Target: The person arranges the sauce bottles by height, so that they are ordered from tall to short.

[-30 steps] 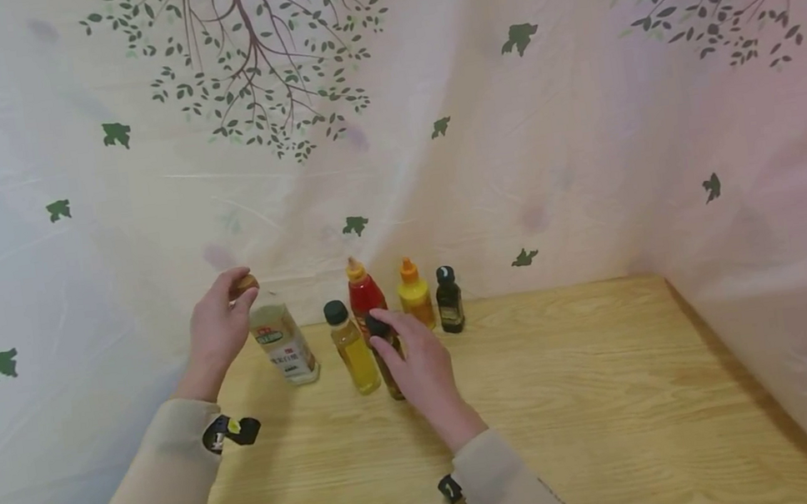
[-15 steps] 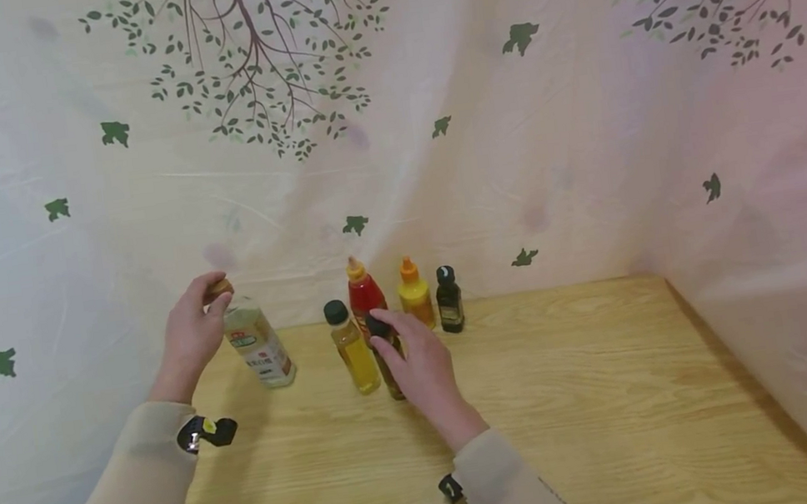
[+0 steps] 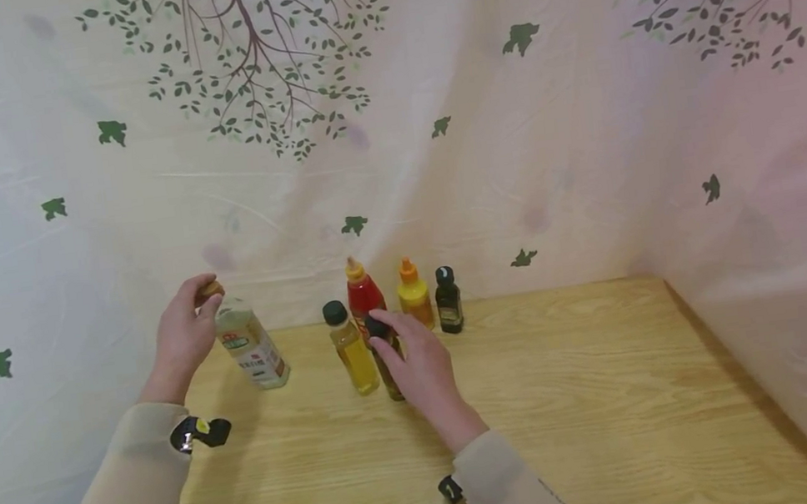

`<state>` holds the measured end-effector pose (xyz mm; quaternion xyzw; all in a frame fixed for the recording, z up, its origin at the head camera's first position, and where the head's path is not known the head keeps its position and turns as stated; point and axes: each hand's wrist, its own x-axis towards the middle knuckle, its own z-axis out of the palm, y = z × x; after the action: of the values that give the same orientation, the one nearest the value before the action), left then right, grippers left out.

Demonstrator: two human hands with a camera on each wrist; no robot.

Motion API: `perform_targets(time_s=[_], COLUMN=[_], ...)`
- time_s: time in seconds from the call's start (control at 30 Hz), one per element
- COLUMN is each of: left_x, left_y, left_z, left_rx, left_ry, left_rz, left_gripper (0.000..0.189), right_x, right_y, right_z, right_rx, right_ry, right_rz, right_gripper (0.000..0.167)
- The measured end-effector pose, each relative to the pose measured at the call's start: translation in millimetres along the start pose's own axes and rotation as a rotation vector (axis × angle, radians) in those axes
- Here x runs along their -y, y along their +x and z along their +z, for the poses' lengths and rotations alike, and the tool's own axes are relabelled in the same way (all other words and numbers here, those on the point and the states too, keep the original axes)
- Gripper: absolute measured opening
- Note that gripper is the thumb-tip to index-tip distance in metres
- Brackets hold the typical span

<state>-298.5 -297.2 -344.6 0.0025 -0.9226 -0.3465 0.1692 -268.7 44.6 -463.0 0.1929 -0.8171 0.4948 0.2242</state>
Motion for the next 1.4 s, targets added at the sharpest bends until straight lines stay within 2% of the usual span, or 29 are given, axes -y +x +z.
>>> perform_targets(time_s=[0.53, 0.83, 1.17, 1.4], left_x=[6.8, 9.6, 8.3, 6.3], left_y=[3.6, 2.3, 4.8, 2.6], left_z=[1.6, 5.8, 9.5, 11.0], left_rx=[0.004, -0.030, -0.008, -0.006], left_ry=[-0.024, 0.008, -0.021, -0.011], left_rz=[0.024, 0.051, 0.006, 0.021], left_gripper=[0.050, 0.049, 0.052, 0.057], right_x=[2.1, -0.2, -0.8, 0.6], right_y=[1.0, 1.0, 1.1, 0.3], right_z=[0.6, 0.9, 1.2, 0.4], right_rx=[0.017, 0.018, 0.010, 0.012], right_ry=[0.009, 0.000, -0.002, -0.003], right_rz=[0.019, 0.015, 0.002, 0.003], right_gripper=[0.043, 0.042, 0.043, 0.043])
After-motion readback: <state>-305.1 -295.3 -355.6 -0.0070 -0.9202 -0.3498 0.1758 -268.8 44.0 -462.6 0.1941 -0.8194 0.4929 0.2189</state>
